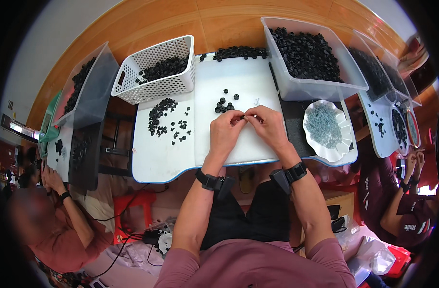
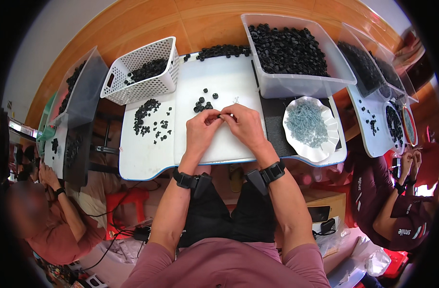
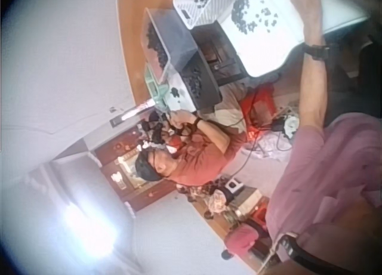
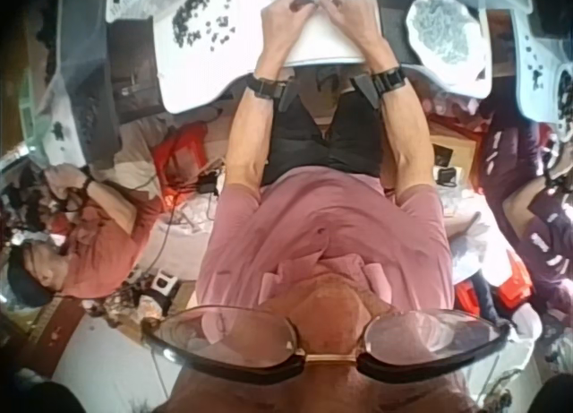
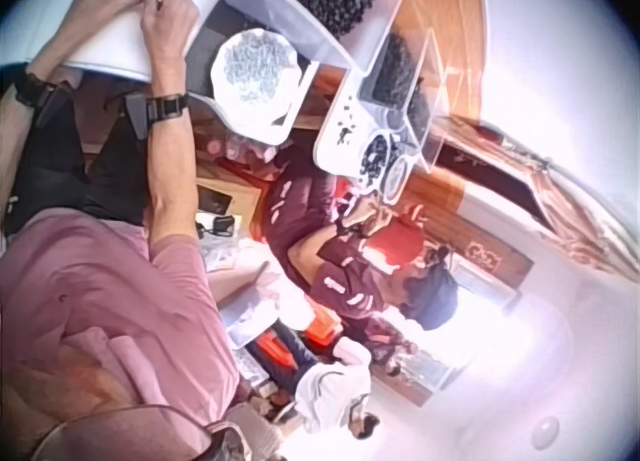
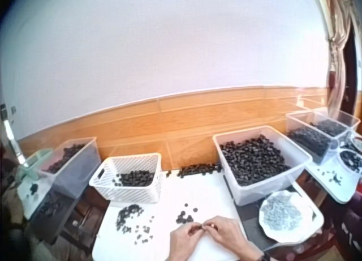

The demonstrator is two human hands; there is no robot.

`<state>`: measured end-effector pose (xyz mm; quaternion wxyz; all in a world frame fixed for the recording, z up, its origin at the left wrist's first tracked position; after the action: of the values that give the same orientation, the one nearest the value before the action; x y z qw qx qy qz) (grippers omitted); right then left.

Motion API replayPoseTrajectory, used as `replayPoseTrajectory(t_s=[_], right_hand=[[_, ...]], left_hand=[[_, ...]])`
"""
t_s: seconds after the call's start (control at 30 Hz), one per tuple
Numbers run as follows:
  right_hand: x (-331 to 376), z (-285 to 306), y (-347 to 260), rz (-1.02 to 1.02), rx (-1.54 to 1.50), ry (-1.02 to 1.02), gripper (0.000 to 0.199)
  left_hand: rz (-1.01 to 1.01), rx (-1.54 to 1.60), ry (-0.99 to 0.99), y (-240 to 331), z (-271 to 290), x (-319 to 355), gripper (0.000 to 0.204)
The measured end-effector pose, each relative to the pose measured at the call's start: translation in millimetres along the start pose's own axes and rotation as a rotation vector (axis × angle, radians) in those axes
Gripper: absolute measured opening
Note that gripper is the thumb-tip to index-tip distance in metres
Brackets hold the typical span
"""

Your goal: Manually assemble small black plastic components by hand at a workstation.

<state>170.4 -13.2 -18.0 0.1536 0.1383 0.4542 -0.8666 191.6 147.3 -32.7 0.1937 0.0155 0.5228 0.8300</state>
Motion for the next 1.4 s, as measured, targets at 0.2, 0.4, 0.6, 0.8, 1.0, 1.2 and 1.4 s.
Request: replayPoseTrajectory(t_s=[0.2,0.4,0.6,0.8,1.0,1.2,1.4], right_hand=[[-1,-2,3,0.034,-0.044,-0.042,0.012],[-2,2,4,-0.073,-0.107,-0.030,0.013],[-2,-1,1,-0.027,-0.027,-0.077,0.011],[-1,4,7,-0.092,-0.169,0.018,0.012],[-4,-5,21,-0.170,-0.476,-0.124,0.017],[-5,-6,27,-0.194,-0.635,-0.167,0.016],[-7,-1,29,-0.210,-0.531,0.037,0.017]], left_hand=[[-0.001,0.008,0.015,0,-1,0,0.020],[0.009,0.002,0.020,0,0,0,0.020],[0.011,-0.001,0.019,2,2,1,0.019],[0.014,0.158,0.047,1,1,2,0.017],[-0.090,0.111,0.021,6,6,1,0.019],[-0.079,0.124,0.017,7,4,2,0.026],[-0.061,0.272,0.305,-14,28,9,0.025]])
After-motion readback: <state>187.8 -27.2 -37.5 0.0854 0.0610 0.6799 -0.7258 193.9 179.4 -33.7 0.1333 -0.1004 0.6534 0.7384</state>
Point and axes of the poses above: each hand's wrist, its own x-axis away from the middle knuckle, its own z-axis out of the back of the hand, y = z × x, the point moved 5 cm from there along -x, towards the middle knuckle, and after that the axes turned 12 degrees about -y, right-handed, at the moved point
